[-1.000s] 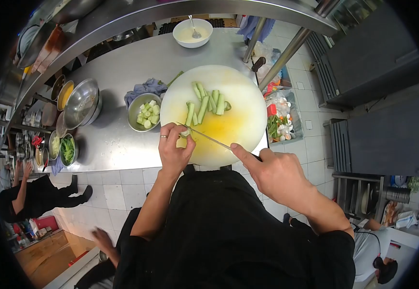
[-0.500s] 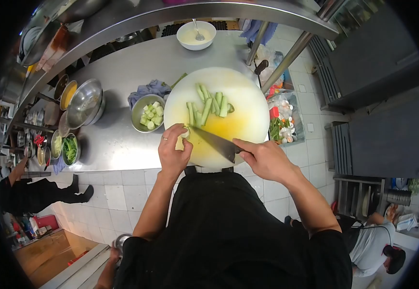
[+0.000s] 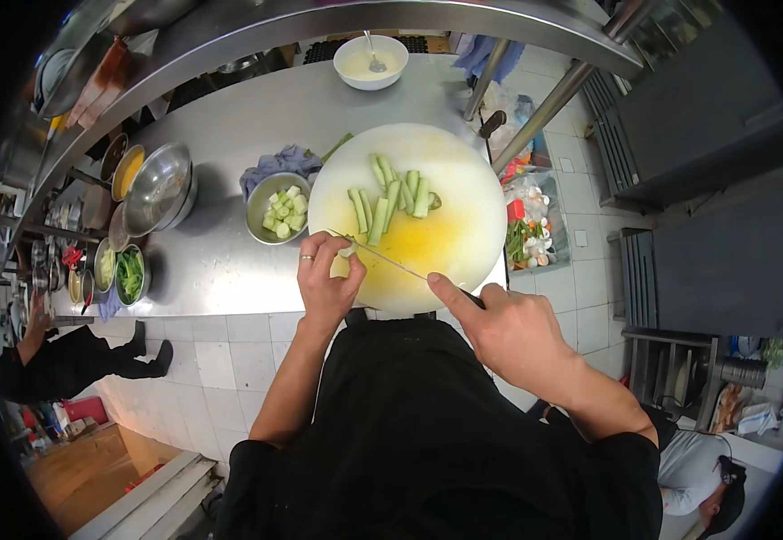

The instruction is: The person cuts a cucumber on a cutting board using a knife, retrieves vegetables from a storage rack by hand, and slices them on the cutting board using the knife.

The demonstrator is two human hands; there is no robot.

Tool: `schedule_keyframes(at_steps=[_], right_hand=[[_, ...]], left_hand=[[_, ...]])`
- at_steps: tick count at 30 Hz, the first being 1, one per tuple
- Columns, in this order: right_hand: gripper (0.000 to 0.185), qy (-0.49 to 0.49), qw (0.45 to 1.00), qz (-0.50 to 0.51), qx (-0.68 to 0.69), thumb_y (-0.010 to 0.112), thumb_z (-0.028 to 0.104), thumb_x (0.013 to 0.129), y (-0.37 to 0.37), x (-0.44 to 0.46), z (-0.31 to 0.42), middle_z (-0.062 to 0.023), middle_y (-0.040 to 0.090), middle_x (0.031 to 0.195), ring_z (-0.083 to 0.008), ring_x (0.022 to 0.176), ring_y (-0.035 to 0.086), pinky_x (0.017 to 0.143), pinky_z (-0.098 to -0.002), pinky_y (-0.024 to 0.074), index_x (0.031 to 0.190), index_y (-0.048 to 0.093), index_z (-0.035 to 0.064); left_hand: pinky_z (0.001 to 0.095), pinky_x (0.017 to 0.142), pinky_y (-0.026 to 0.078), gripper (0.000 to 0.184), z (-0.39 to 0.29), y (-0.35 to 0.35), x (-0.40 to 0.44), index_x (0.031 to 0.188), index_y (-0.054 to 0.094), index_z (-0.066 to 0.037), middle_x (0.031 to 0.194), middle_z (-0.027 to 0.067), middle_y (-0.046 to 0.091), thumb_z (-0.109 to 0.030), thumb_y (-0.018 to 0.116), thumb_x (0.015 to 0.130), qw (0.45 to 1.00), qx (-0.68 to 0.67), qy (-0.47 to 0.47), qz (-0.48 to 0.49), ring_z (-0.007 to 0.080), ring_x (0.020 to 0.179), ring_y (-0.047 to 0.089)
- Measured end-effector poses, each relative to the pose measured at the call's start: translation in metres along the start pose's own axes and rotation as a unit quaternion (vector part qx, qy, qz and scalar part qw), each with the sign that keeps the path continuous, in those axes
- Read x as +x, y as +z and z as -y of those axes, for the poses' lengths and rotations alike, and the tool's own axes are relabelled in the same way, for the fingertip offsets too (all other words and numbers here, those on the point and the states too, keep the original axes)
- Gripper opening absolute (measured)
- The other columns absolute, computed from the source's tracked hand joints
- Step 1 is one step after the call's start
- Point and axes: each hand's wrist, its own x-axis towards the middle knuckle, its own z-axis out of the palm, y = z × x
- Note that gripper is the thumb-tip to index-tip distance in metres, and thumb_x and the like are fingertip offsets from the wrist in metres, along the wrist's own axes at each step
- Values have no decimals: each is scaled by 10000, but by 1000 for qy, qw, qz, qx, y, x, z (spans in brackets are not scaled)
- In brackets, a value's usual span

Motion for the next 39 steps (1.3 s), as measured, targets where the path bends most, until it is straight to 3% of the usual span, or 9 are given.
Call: schedule_keyframes(at_steps=[10, 13, 16, 18, 21, 25, 30, 38, 39], right_hand=[[728, -1, 999, -2, 43, 708, 46, 857, 45, 25, -11, -156, 651, 717, -334, 593, 696, 550, -462, 559, 1575, 590, 76], [631, 5, 999, -2, 39, 728, 119, 949, 66, 30, -17, -145, 673, 733, -330, 583, 699, 555, -468, 571, 1569, 612, 151], [623, 1, 997, 1, 73, 685, 66, 919, 82, 35, -29, -166, 667, 701, -365, 634, 717, 585, -504, 563, 1539, 623, 77], [524, 24, 985, -40, 167, 664, 101, 997, 82, 35, -37, -166, 670, 700, -379, 632, 719, 595, -513, 570, 1521, 641, 103], [458, 49, 983, -65, 162, 644, 137, 1052, 60, 29, -29, -169, 669, 694, -388, 619, 715, 575, -498, 572, 1509, 649, 121], [515, 43, 992, -61, 106, 674, 108, 1001, 26, 21, -12, -157, 655, 695, -357, 578, 700, 541, -469, 570, 1516, 642, 114], [753, -19, 999, -31, -8, 730, 79, 859, 11, 11, -1, -144, 649, 794, -281, 601, 712, 522, -420, 575, 1593, 572, 125], [737, -16, 1000, 13, -19, 721, 75, 871, -4, 14, 11, -155, 661, 804, -283, 631, 730, 537, -416, 584, 1591, 562, 86], [727, -10, 999, 23, -21, 720, 76, 875, -4, 16, 12, -154, 666, 794, -285, 635, 734, 541, -418, 586, 1586, 565, 81]], left_hand=[[390, 780, 586, 289, -5, -2, -2, 1074, 716, -37, 1065, 147, 664, 34, 777, 801, 1000, 2, -13, 4, 285, 915, 681], [387, 792, 588, 297, -3, -1, -5, 1082, 715, -34, 1073, 153, 677, 37, 773, 799, 1000, -3, -5, -3, 289, 924, 685], [426, 813, 586, 270, 4, -2, -2, 1057, 722, -31, 1100, 162, 707, 28, 797, 805, 999, 4, 19, -29, 332, 959, 696], [417, 812, 586, 266, 3, -6, -2, 1060, 720, -27, 1101, 162, 718, 36, 796, 813, 999, -6, -2, -35, 325, 963, 698], [399, 810, 586, 263, 9, -8, -5, 1067, 717, -24, 1089, 158, 731, 41, 799, 826, 998, -28, -49, -39, 311, 975, 702], [385, 810, 594, 274, 18, -8, -7, 1077, 716, -19, 1074, 148, 743, 29, 811, 824, 996, -48, -62, -48, 298, 986, 713], [392, 829, 609, 274, 18, -5, -8, 1077, 714, -18, 1086, 144, 755, 32, 795, 819, 995, -63, -57, -53, 295, 972, 722], [393, 824, 619, 272, 10, -7, -6, 1059, 709, -23, 1067, 141, 745, 34, 787, 804, 996, -45, -57, -46, 304, 962, 726], [377, 845, 631, 274, 9, -7, -6, 1067, 709, -13, 1088, 139, 738, 44, 788, 811, 997, -34, -55, -35, 274, 986, 729]])
